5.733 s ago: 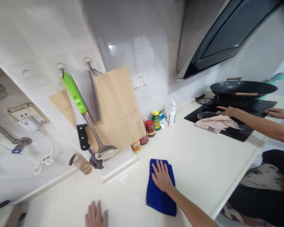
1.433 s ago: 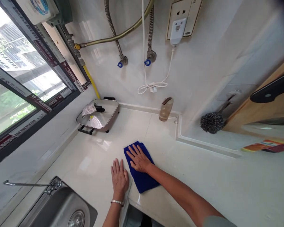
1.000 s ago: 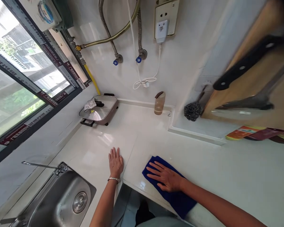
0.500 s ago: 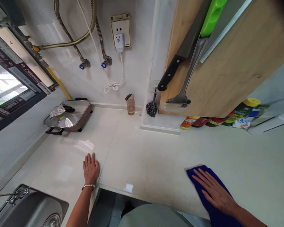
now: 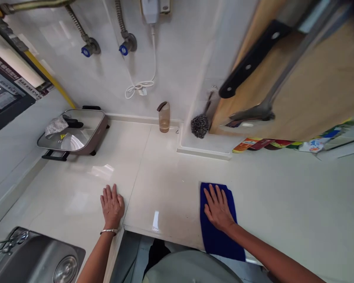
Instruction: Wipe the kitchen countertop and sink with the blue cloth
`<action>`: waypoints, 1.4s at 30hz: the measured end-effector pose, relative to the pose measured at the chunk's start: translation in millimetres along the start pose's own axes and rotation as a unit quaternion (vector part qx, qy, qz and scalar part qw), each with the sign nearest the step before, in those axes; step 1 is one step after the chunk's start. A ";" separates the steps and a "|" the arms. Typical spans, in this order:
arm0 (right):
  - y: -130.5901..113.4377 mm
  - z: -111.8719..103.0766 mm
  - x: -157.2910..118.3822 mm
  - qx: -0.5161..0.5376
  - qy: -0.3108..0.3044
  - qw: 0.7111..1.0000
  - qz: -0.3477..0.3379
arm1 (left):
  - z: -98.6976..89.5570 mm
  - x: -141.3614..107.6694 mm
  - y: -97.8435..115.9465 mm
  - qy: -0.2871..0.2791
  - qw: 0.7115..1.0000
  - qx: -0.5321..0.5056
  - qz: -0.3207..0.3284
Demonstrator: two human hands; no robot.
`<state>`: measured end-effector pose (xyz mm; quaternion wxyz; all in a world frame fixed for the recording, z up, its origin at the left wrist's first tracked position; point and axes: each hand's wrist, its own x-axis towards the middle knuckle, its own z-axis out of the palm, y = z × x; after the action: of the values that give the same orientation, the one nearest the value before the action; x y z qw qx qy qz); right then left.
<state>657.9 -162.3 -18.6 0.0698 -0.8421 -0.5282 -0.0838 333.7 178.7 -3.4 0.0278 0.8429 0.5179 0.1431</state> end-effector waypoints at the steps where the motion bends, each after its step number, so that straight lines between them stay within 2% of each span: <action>1: -18.1 1.9 14.3 0.009 -0.004 1.000 -0.001 | 0.5 -0.6 0.0 0.000 1.000 -0.002 0.000; 7: -128.3 9.1 91.1 0.055 -0.030 0.998 -0.015 | 3.6 -4.0 -1.7 -0.004 1.000 -0.013 0.006; 13: -223.6 25.4 143.9 0.096 -0.037 0.994 -0.026 | 5.2 -7.6 -3.9 -0.007 1.000 -0.021 0.016; 17: -266.3 33.4 167.6 0.129 -0.024 0.991 -0.002 | 4.3 -9.4 -5.8 -0.012 0.999 -0.032 0.025; 21: -286.1 39.7 184.5 0.178 -0.011 0.983 0.030 | 2.9 -9.7 -7.3 -0.003 0.998 -0.047 0.039; 24: -280.8 47.0 189.6 0.270 0.006 0.962 0.030 | 4.6 -9.8 -10.9 0.009 0.997 -0.063 0.046; 27: -254.6 48.4 180.9 0.336 0.028 0.941 0.024 | 9.3 -10.0 -20.1 0.016 0.994 -0.096 0.045; 29: -227.1 41.5 163.3 0.344 0.049 0.937 0.033 | 11.9 -9.2 -27.9 0.017 0.991 -0.127 0.039; 32: -179.6 24.7 119.1 0.345 0.091 0.932 0.055 | 11.3 -4.1 -30.4 0.036 0.982 -0.179 0.042; 34: -150.0 16.9 81.9 0.339 0.115 0.931 0.065 | 8.7 1.4 -17.7 0.048 0.974 -0.206 0.083; 37: -115.8 17.6 25.7 0.273 0.140 0.949 0.070 | 9.1 5.3 23.4 0.030 0.959 -0.210 0.189; 40: -93.1 26.1 -19.8 0.193 0.147 0.967 0.083 | 18.7 -2.4 67.2 0.000 0.953 -0.152 0.263; 42: -82.7 31.0 -41.1 0.151 0.152 0.972 0.093 | 26.3 -9.4 83.8 -0.008 0.952 -0.108 0.286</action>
<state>567.9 -156.2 -55.4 0.2829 -0.8447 -0.4371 -0.1236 409.3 134.5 -14.3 0.0807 0.9487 0.2368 0.1934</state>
